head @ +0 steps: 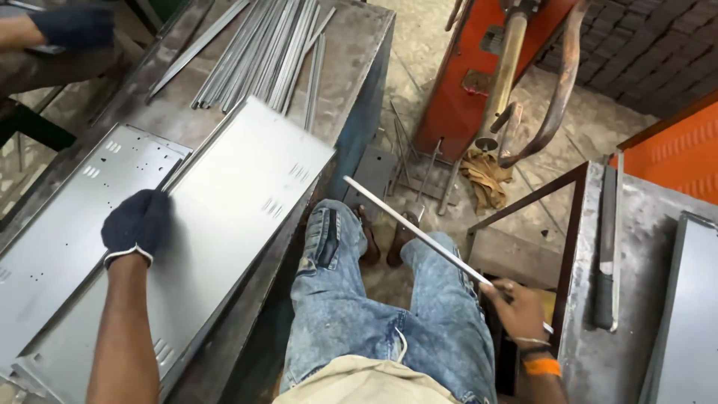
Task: Spot welding metal reinforcement rods onto a series of metal panels at an industrial workstation.
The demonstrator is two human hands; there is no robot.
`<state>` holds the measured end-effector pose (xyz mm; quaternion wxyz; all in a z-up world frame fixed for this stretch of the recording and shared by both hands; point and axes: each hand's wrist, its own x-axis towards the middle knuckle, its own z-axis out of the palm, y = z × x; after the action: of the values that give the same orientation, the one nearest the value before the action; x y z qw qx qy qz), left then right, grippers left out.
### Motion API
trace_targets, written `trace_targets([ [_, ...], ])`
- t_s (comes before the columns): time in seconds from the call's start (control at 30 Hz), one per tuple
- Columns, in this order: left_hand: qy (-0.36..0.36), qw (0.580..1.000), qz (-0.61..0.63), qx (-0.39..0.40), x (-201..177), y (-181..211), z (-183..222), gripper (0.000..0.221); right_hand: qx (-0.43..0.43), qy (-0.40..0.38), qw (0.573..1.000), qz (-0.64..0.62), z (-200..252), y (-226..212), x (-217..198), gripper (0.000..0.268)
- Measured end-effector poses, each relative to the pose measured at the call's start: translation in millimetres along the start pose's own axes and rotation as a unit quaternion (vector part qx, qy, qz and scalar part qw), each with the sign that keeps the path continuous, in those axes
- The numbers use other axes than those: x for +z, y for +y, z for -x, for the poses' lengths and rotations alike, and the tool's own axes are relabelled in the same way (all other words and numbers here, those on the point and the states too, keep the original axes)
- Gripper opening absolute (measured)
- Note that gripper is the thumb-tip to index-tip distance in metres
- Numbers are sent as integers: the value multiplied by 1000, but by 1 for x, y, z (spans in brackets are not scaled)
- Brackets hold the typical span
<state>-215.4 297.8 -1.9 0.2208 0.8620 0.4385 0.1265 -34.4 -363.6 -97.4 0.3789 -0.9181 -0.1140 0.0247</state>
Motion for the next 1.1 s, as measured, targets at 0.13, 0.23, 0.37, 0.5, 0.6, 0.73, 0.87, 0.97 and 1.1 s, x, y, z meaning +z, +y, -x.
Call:
trace_targets([
  [0.13,58,985,-90,135,49,-9,-1,43,35,-36,999,-17,-6,-38,16,36],
  [0.23,-35,969,148,195,158,14,0,46,34,-17,999,-24,2,-49,23,35],
  [0.37,-332,876,297,187,110,220,124,31,25,27,997,-71,23,-48,32,35],
  [0.5,-469,659,568,153,245,270,210,35,111,31,988,-104,46,-38,21,35],
  [0.6,-551,635,506,192,241,328,274,46,143,49,977,-149,62,-26,-1,35],
  [0.73,-603,603,422,308,260,367,333,67,123,193,969,-91,82,22,-47,22],
  [0.87,-619,585,393,347,268,393,362,69,304,210,923,110,93,53,-109,38],
  [0.97,-655,562,401,307,275,398,370,63,342,275,878,192,101,97,-130,37],
  [1.1,-673,541,393,316,262,396,370,55,316,375,831,261,117,151,-116,30],
])
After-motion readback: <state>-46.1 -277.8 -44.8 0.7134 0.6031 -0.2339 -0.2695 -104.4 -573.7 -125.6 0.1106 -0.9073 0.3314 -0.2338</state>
